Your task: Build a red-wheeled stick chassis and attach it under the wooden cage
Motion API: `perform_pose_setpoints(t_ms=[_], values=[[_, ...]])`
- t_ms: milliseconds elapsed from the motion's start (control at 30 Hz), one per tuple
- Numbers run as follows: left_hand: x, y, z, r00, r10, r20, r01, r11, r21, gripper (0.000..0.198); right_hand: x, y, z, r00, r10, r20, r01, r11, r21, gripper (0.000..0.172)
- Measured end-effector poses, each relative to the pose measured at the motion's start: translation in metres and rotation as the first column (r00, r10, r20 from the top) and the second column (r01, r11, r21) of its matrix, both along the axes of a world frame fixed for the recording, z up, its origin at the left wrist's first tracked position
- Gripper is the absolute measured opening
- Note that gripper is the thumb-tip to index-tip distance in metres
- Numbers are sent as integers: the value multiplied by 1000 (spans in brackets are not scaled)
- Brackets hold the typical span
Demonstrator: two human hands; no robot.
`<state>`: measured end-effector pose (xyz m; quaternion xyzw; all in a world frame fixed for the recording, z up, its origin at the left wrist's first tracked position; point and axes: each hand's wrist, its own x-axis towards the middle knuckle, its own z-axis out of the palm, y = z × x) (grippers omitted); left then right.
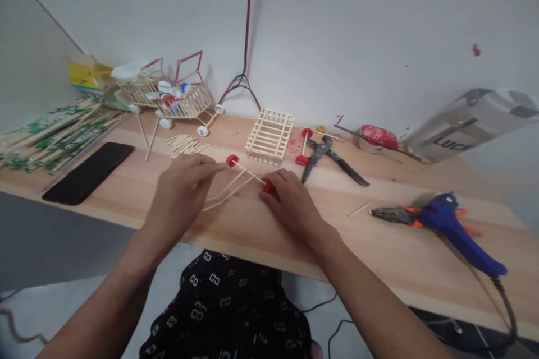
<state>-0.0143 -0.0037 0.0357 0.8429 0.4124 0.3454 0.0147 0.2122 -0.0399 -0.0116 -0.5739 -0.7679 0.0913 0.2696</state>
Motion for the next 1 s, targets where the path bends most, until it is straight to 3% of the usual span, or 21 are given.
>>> perform_pose_setpoints(t_ms=[100, 200, 300, 400, 533, 667, 833, 1000], values=[[-29, 7, 1, 995, 22, 93, -19, 999, -30, 23, 0, -1, 1, 1000, -6, -3, 6, 1000, -1, 21], [-52, 11, -8, 991, 5, 133, 12, 993, -120, 18, -1, -1, 1, 1000, -11, 4, 11, 1000, -6, 22], [-63, 13, -21, 980, -109, 168, 143, 967, -209, 21, -1, -1, 1, 1000, -15, 12, 15, 1000, -7, 22], [-65, 13, -32, 968, -230, 101, 248, 937, -245, 28, -1, 0, 0, 1000, -18, 22, 18, 1000, -1, 22], [-62, 10, -35, 947, -314, 70, 321, 920, -226, 32, -1, 1, -1, 1000, -10, 23, 10, 1000, 13, 22], [-58, 15, -27, 940, -335, 60, 340, 923, -181, 40, -2, 0, 1, 1000, -17, 18, 17, 1000, 6, 20], [-33, 17, -14, 969, -209, -132, 208, 978, -23, 38, -3, 0, 2, 1000, -14, 17, 14, 1000, 10, 19], [12, -12, -21, 930, -71, -360, 83, 996, 19, 34, -1, 2, -2, 1000, -3, 29, 3, 1000, 18, 20]])
